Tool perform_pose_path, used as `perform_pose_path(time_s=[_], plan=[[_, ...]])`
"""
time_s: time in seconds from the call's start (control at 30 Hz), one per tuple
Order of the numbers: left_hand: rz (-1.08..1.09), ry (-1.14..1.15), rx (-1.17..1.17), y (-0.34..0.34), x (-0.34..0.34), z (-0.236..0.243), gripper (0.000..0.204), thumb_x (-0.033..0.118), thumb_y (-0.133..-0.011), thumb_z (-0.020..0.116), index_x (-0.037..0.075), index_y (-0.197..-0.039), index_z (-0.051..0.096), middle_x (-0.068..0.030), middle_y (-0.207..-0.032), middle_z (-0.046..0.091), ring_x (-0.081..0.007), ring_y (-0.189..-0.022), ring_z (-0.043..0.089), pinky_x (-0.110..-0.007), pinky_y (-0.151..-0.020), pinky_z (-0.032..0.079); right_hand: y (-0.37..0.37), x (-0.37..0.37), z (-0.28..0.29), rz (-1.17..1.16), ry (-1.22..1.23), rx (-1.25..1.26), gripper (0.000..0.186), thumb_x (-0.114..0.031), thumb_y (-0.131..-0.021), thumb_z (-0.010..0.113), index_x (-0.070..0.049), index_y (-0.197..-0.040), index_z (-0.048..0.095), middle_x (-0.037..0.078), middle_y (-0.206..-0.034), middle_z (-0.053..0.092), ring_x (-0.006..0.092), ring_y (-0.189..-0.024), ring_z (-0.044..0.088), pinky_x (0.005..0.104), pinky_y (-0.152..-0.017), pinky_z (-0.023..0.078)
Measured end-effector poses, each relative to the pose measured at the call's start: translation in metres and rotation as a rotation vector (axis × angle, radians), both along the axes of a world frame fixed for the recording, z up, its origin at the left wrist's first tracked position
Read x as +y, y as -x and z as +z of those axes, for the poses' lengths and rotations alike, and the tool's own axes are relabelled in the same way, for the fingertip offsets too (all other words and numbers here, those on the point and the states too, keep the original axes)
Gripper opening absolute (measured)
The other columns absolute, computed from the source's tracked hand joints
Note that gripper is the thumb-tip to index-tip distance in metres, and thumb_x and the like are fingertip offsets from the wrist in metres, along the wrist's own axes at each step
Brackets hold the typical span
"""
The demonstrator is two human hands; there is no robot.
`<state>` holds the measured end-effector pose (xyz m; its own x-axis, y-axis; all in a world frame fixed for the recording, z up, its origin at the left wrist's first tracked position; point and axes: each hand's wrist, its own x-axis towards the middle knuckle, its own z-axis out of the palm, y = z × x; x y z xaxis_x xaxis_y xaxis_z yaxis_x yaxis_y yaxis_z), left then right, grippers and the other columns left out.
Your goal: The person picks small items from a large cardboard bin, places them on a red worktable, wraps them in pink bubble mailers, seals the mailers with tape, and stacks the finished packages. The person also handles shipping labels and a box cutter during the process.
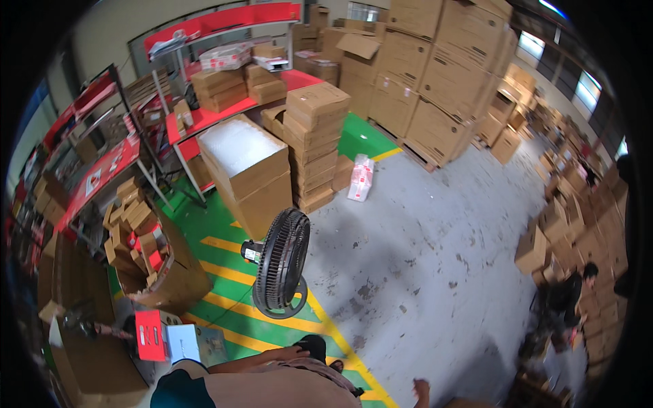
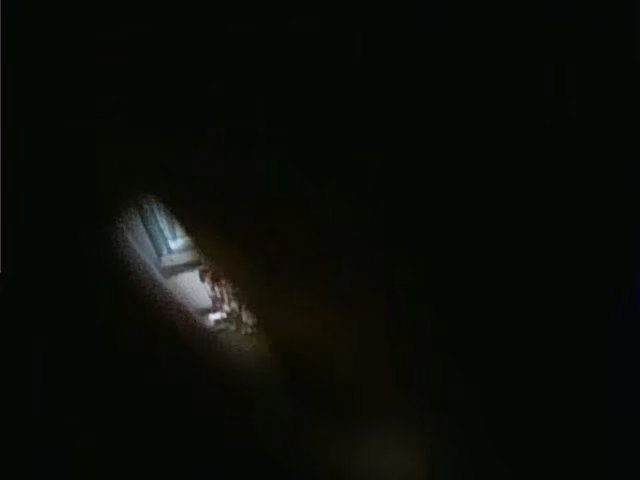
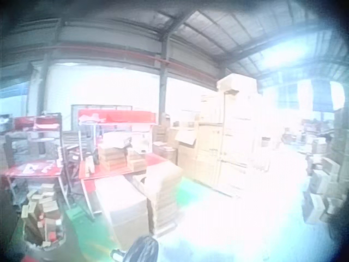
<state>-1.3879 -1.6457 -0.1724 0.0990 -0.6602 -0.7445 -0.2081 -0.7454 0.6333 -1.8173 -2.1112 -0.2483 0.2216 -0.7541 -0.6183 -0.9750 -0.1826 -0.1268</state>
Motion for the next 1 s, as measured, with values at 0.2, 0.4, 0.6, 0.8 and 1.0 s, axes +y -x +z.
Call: perform_pose_path(time_s=[0.2, 0.4, 0.6, 0.8, 1.0], plan=[[0.057, 0.071, -0.155, -0.065, -0.137, -0.002, 0.099, 0.079, -0.088, 0.043, -0.004, -0.143, 0.046, -0.0258, -0.144, 0.049, -0.0381, -0.134, 0.047, -0.043, -0.112, 0.037, -0.276, -0.281, 0.085, 0.095, 0.331, -0.787, 0.031, -0.029, -0.095, 0.058, 0.0, -0.094, 0.069, 0.015, -0.083, 0.07, 0.024, -0.076, 0.066, 0.0383, -0.072, 0.052], [0.215, 0.102, -0.116, -0.211, -0.282, -0.007, 0.092, 0.075, -0.088, 0.048, -0.002, -0.138, 0.052, -0.0262, -0.135, 0.058, -0.0389, -0.128, 0.054, -0.044, -0.107, 0.043, -0.449, -0.244, 0.091, 0.273, -0.105, -0.517, 0.034, -0.024, -0.104, 0.047, -0.002, -0.12, 0.066, 0.015, -0.106, 0.072, 0.0223, -0.093, 0.068, 0.0339, -0.085, 0.052], [0.222, 0.252, -0.375, -0.362, -0.373, 0.054, 0.075, 0.063, -0.092, 0.055, 0.003, -0.136, 0.055, -0.0229, -0.135, 0.058, -0.0384, -0.125, 0.055, -0.044, -0.106, 0.043, -0.47, -0.193, 0.067, -0.022, -0.518, -0.28, 0.035, -0.036, -0.101, 0.05, -0.005, -0.111, 0.064, 0.014, -0.098, 0.064, 0.0238, -0.086, 0.062, 0.0377, -0.076, 0.048], [0.425, 0.335, -0.274, -0.506, -0.399, 0.075, 0.059, 0.05, -0.099, 0.055, 0.005, -0.138, 0.055, -0.0174, -0.132, 0.061, -0.0322, -0.123, 0.058, -0.039, -0.106, 0.044, -0.545, -0.302, 0.049, -0.161, -0.699, -0.183, 0.034, -0.044, -0.103, 0.044, -0.016, -0.087, 0.055, 0.002, -0.073, 0.044, 0.017, -0.061, 0.043, 0.0344, -0.055, 0.032], [0.69, 0.102, -0.334, -0.637, -0.406, 0.038, 0.05, 0.044, -0.099, 0.055, 0.004, -0.127, 0.061, -0.0174, -0.125, 0.066, -0.0309, -0.119, 0.061, -0.039, -0.101, 0.047, -0.737, -0.493, -0.001, -0.394, -0.769, -0.33, 0.048, -0.049, -0.104, 0.04, -0.019, -0.071, 0.056, -0.002, -0.054, 0.04, 0.0154, -0.044, 0.038, 0.0341, -0.04, 0.028]])
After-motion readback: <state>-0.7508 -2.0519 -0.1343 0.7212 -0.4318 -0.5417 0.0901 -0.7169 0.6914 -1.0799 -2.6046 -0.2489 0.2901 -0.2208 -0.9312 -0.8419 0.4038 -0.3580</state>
